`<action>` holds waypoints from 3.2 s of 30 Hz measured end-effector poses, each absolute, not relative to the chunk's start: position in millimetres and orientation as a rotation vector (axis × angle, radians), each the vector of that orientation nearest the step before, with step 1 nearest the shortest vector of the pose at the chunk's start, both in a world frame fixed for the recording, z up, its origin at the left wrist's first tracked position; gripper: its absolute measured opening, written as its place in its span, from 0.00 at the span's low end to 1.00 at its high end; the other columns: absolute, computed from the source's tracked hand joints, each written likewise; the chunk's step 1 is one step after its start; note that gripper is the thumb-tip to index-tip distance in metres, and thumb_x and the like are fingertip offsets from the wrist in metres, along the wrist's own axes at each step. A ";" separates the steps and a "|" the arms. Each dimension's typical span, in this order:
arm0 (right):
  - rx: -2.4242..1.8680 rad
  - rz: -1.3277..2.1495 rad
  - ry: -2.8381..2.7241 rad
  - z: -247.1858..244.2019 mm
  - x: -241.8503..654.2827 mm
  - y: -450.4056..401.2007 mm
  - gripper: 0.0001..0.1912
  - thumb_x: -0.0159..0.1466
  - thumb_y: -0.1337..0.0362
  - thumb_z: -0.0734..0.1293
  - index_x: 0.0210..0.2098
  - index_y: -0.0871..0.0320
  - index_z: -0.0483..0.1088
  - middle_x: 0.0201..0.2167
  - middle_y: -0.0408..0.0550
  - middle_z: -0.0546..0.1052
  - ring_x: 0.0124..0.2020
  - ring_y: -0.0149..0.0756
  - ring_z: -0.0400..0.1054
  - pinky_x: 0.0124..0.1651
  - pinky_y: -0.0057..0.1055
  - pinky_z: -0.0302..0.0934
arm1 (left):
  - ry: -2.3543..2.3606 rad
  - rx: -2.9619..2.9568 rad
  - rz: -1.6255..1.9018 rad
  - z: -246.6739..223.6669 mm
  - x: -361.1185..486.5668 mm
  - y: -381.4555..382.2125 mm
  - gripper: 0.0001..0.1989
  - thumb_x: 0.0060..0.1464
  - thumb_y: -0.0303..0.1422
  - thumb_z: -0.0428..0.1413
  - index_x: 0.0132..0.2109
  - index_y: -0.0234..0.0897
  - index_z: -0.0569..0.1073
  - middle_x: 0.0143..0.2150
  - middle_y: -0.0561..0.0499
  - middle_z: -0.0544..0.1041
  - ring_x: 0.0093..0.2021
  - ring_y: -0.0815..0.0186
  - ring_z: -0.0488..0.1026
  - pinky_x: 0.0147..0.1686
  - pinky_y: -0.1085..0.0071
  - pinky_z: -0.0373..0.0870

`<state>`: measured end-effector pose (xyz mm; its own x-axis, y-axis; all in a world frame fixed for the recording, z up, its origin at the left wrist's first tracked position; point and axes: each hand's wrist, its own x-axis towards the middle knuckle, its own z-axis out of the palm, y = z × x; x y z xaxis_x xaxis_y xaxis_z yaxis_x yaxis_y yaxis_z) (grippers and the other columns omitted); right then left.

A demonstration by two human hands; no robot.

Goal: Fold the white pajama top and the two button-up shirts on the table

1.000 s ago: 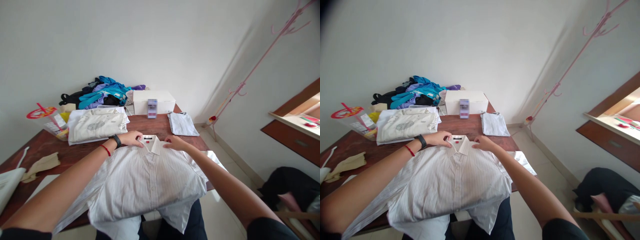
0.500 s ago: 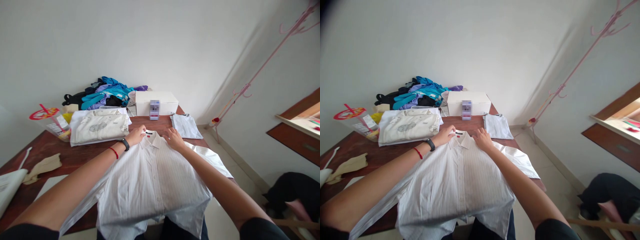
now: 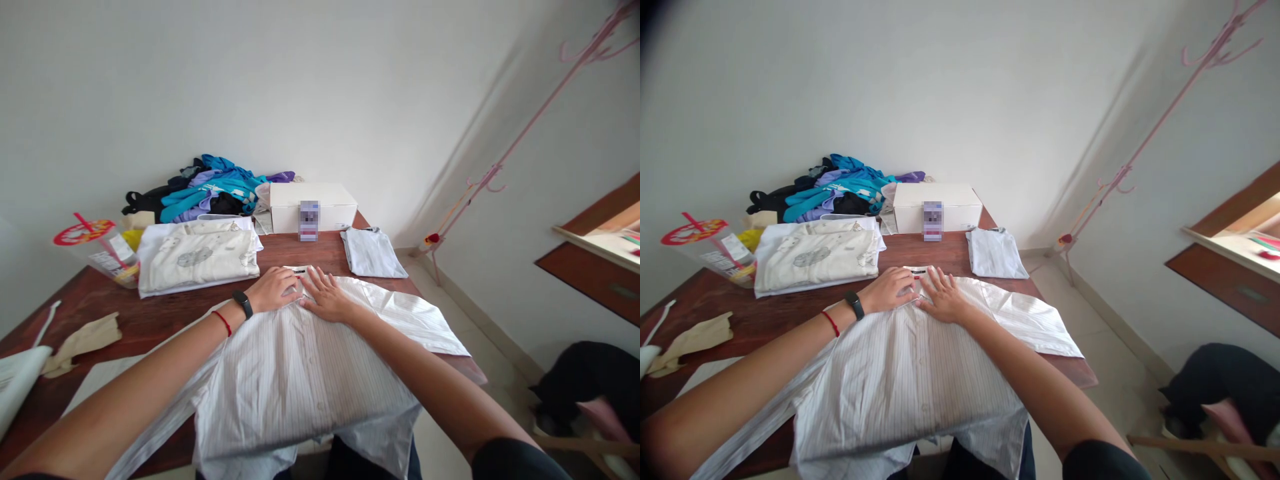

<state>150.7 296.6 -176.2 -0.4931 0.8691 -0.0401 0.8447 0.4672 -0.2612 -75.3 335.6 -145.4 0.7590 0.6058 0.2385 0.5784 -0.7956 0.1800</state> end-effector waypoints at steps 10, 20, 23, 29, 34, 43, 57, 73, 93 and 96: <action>-1.531 0.379 -2.541 -180.2 150.0 296.5 0.43 0.70 0.35 0.48 0.76 0.51 0.40 0.76 0.50 0.34 0.76 0.51 0.27 0.72 0.59 0.33 | 1.045 2.904 0.226 -139.0 -87.1 369.0 0.25 0.61 0.56 0.55 0.33 0.38 0.75 0.35 0.50 0.79 0.42 0.58 0.74 0.43 0.63 0.59; -1.270 0.277 -2.329 -182.8 160.3 286.6 0.24 0.76 0.56 0.53 0.66 0.54 0.66 0.72 0.50 0.59 0.73 0.41 0.50 0.72 0.45 0.50 | 1.215 2.786 0.175 -143.1 -83.6 375.7 0.29 0.55 0.62 0.54 0.38 0.40 0.79 0.41 0.47 0.79 0.45 0.55 0.75 0.43 0.65 0.65; -1.272 0.321 -2.354 -183.1 161.5 286.8 0.22 0.75 0.55 0.55 0.62 0.50 0.71 0.67 0.45 0.67 0.70 0.40 0.56 0.70 0.40 0.54 | 1.282 2.759 0.194 -141.1 -77.4 365.3 0.29 0.52 0.62 0.57 0.39 0.40 0.80 0.42 0.44 0.78 0.47 0.51 0.75 0.45 0.61 0.67; -1.295 0.328 -2.423 -181.4 159.8 292.8 0.22 0.75 0.55 0.55 0.64 0.50 0.69 0.70 0.44 0.63 0.72 0.41 0.53 0.71 0.42 0.53 | 1.355 2.713 0.260 -145.8 -70.1 355.7 0.23 0.51 0.55 0.63 0.42 0.42 0.80 0.49 0.43 0.75 0.52 0.49 0.73 0.50 0.57 0.69; -1.324 0.260 -2.516 -183.2 158.7 296.3 0.26 0.76 0.56 0.53 0.70 0.54 0.59 0.73 0.50 0.55 0.74 0.44 0.45 0.72 0.46 0.48 | 1.383 2.727 0.363 -160.7 -65.6 334.7 0.25 0.61 0.46 0.58 0.60 0.39 0.71 0.70 0.38 0.62 0.69 0.43 0.59 0.63 0.47 0.59; -1.405 0.302 -2.624 -179.7 155.7 295.8 0.31 0.76 0.51 0.49 0.75 0.55 0.46 0.76 0.52 0.44 0.76 0.46 0.34 0.73 0.49 0.41 | 1.404 2.709 0.461 -192.8 -79.4 277.0 0.38 0.69 0.52 0.43 0.76 0.38 0.44 0.77 0.37 0.44 0.76 0.48 0.43 0.69 0.47 0.49; -1.449 0.272 -2.576 -157.5 118.3 263.2 0.30 0.74 0.57 0.54 0.73 0.58 0.51 0.76 0.54 0.45 0.76 0.50 0.37 0.72 0.55 0.43 | 1.598 2.517 0.206 -171.5 -124.2 219.2 0.33 0.64 0.54 0.50 0.71 0.47 0.62 0.75 0.42 0.54 0.73 0.40 0.51 0.65 0.39 0.51; -1.455 0.249 -2.680 -173.5 94.2 239.7 0.32 0.75 0.47 0.50 0.74 0.51 0.48 0.76 0.46 0.45 0.76 0.47 0.34 0.73 0.52 0.40 | 2.297 2.118 0.487 -192.4 -256.7 145.3 0.34 0.63 0.51 0.48 0.71 0.44 0.63 0.74 0.45 0.57 0.75 0.44 0.45 0.69 0.43 0.52; -1.502 0.284 -2.688 -174.3 92.2 239.9 0.34 0.75 0.46 0.49 0.75 0.52 0.46 0.77 0.44 0.41 0.76 0.44 0.29 0.74 0.49 0.34 | 1.581 2.520 0.582 -168.0 -158.0 197.8 0.30 0.66 0.46 0.49 0.70 0.37 0.63 0.70 0.44 0.66 0.70 0.55 0.61 0.66 0.61 0.59; -1.486 0.333 -2.675 -175.0 92.9 240.9 0.34 0.75 0.46 0.50 0.75 0.52 0.46 0.77 0.43 0.41 0.77 0.44 0.29 0.74 0.49 0.33 | 1.515 2.566 0.528 -179.2 -147.9 185.1 0.32 0.64 0.49 0.52 0.69 0.40 0.65 0.72 0.42 0.61 0.72 0.48 0.56 0.69 0.49 0.50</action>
